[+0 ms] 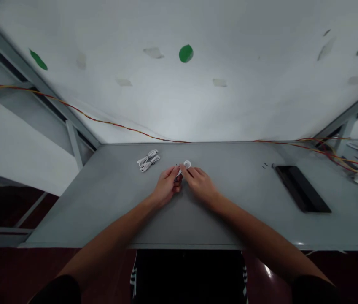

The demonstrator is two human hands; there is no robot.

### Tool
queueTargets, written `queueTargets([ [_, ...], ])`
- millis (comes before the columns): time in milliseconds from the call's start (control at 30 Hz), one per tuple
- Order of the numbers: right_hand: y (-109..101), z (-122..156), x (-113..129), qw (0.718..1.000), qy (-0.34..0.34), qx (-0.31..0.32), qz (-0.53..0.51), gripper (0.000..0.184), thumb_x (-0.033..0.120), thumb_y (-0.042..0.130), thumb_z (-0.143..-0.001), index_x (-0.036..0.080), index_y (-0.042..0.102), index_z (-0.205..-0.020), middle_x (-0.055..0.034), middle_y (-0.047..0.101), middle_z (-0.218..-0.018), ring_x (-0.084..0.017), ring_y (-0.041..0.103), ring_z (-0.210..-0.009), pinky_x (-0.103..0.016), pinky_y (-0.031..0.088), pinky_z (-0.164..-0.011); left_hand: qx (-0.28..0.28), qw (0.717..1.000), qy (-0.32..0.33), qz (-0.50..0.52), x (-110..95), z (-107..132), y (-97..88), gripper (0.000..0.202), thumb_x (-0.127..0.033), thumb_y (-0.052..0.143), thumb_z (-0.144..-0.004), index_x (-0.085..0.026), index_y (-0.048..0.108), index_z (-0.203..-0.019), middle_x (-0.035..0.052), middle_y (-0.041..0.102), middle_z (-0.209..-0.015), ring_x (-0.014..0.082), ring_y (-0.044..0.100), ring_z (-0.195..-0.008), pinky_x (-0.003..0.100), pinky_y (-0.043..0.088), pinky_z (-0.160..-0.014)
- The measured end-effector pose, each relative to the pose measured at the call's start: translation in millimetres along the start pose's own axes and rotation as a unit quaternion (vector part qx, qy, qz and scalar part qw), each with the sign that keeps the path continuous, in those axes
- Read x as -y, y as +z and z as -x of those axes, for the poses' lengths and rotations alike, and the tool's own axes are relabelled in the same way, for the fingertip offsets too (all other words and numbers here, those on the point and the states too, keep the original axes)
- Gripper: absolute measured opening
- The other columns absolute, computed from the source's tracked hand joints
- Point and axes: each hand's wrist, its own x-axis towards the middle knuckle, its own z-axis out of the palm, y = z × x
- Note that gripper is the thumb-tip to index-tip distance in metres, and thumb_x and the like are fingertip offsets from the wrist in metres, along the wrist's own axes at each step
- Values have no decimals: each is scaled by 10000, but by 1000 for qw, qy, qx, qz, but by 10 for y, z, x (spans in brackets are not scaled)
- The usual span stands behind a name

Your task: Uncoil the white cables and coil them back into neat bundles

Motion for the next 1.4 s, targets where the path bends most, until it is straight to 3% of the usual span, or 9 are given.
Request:
queueTargets([
  [233, 17, -12, -77, 1000, -7, 10, -19, 614, 43, 444, -891, 155, 600, -1474, -144, 753, -1112, -236, 713, -951, -353, 595, -878, 27, 990, 58, -127, 45, -37, -55, 500, -669, 708, -876, -202, 539, -818, -70, 372, -654, 69, 344, -487, 208, 324, -441],
  [367, -10, -11, -65, 998, -29, -55, 8, 457, 77, 470, -941, 175, 690, -1329, -97, 754, -931, -204, 698, -825, -313, 584, -817, 12, 969, 93, -230, 49, -58, -83, 447, -618, 564, -987, -186, 630, -892, -56, 419, -624, 90, 393, -487, 229, 343, -475],
  [567, 19, -39, -29, 994, -59, -82, 46, 468, 21, 477, -903, 161, 702, -1289, -111, 759, -972, -209, 703, -883, -329, 593, -854, 10, 876, 203, -437, 57, -81, -117, 320, -362, 450, -1066, -179, 712, -1051, 60, 739, -922, 184, 655, -813, 304, 516, -773],
  [700, -22, -54, -61, 997, -65, -20, 39, 460, -15, 483, -883, 171, 705, -1240, -122, 758, -1044, -217, 703, -938, -343, 590, -877, 26, 817, 222, -532, 80, -98, -161, 262, -205, 433, -1037, -165, 691, -1012, 99, 746, -981, 210, 672, -869, 341, 527, -861],
  [867, -74, -44, -77, 991, -112, 16, 76, 330, 32, 480, -960, 136, 692, -1190, -129, 735, -998, -225, 680, -897, -348, 563, -856, 48, 795, 225, -561, 55, -83, -184, 227, -146, 447, -994, -167, 673, -1016, 105, 740, -1008, 216, 676, -927, 359, 535, -923],
  [1033, -62, -45, -61, 988, -117, 8, 104, 259, 78, 475, -1011, 147, 700, -1118, -115, 700, -924, -224, 639, -833, -348, 530, -814, 46, 832, 220, -508, 18, -45, -127, 227, -168, 471, -982, -181, 697, -988, 101, 738, -1030, 233, 672, -993, 386, 521, -981],
  [1133, -94, -72, -69, 986, -122, -17, 115, 249, 94, 469, -1027, 150, 705, -1083, -117, 689, -913, -227, 622, -827, -351, 515, -816, 50, 912, 159, -376, -14, -23, -86, 251, -323, 507, -1019, -197, 724, -1004, 69, 725, -977, 196, 659, -892, 329, 550, -860],
  [1233, -153, -105, -94, 983, -142, -55, 101, 227, 115, 476, -1035, 153, 701, -1042, -112, 689, -905, -220, 607, -817, -345, 505, -807, 84, 980, 6, -179, -76, -3, -89, 375, -533, 625, -972, -191, 732, -1081, 62, 717, -964, 144, 622, -725, 256, 529, -643],
  [1400, -184, -123, -97, 982, -147, -100, 63, 227, 85, 478, -1003, 183, 682, -993, -80, 709, -896, -192, 601, -788, -312, 510, -791, 108, 990, -87, -38, -157, 21, -134, 461, -461, 899, -778, -110, 774, -1048, 133, 758, -982, 213, 696, -909, 322, 597, -782],
])
